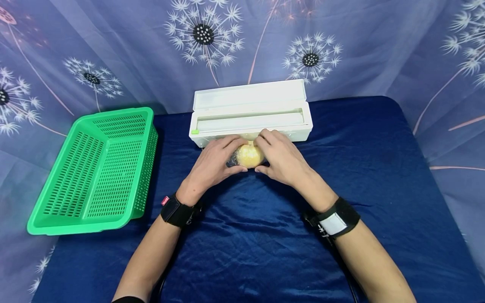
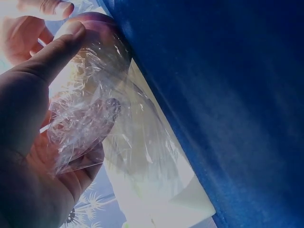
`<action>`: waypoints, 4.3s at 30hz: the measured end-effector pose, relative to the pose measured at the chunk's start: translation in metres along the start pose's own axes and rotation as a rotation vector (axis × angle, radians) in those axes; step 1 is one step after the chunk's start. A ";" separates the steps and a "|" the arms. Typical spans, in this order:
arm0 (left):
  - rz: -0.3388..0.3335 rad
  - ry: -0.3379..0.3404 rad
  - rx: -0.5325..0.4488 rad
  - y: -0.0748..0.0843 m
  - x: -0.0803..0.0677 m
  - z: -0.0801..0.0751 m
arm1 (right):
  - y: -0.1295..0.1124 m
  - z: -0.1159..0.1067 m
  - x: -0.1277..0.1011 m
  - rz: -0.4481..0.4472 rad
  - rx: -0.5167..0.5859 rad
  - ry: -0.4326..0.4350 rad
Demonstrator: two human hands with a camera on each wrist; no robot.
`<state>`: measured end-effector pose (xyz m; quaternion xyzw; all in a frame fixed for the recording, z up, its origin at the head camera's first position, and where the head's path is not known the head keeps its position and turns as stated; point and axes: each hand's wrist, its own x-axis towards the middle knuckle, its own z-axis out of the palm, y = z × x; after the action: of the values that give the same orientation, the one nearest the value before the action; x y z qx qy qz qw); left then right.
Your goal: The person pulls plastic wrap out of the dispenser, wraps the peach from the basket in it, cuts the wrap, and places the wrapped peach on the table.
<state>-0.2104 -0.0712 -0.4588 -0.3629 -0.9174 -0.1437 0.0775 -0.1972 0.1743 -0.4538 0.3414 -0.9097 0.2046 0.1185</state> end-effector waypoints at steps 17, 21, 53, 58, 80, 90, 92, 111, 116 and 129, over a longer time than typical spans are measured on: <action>-0.010 -0.005 -0.006 0.001 0.001 0.000 | 0.000 0.004 0.000 -0.020 -0.037 0.018; -0.024 -0.001 -0.030 0.001 0.000 0.000 | 0.000 0.004 0.000 -0.018 -0.044 0.023; -0.044 0.024 -0.100 -0.002 0.001 0.003 | -0.001 0.008 -0.001 -0.010 -0.043 0.061; -0.041 0.022 -0.107 -0.002 0.000 0.003 | -0.001 0.009 -0.002 -0.023 -0.051 0.070; -0.010 0.027 -0.119 -0.002 0.000 0.000 | -0.002 0.008 -0.001 -0.014 -0.081 0.047; -0.015 0.064 -0.091 -0.002 -0.001 0.000 | -0.003 0.008 -0.002 -0.020 -0.105 0.028; -0.024 0.063 -0.074 -0.002 -0.001 -0.001 | -0.004 0.008 -0.002 -0.018 -0.112 0.025; 0.033 0.090 0.233 0.020 -0.001 -0.003 | -0.006 0.003 -0.001 0.011 -0.106 0.004; 0.037 0.102 0.248 0.023 -0.001 -0.002 | -0.008 0.001 -0.001 0.031 -0.110 -0.024; 0.028 0.101 0.246 0.022 0.000 0.005 | -0.008 -0.001 -0.001 0.032 -0.089 -0.022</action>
<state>-0.1956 -0.0547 -0.4587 -0.3558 -0.9178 -0.0472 0.1695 -0.1911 0.1701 -0.4514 0.3234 -0.9245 0.1622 0.1202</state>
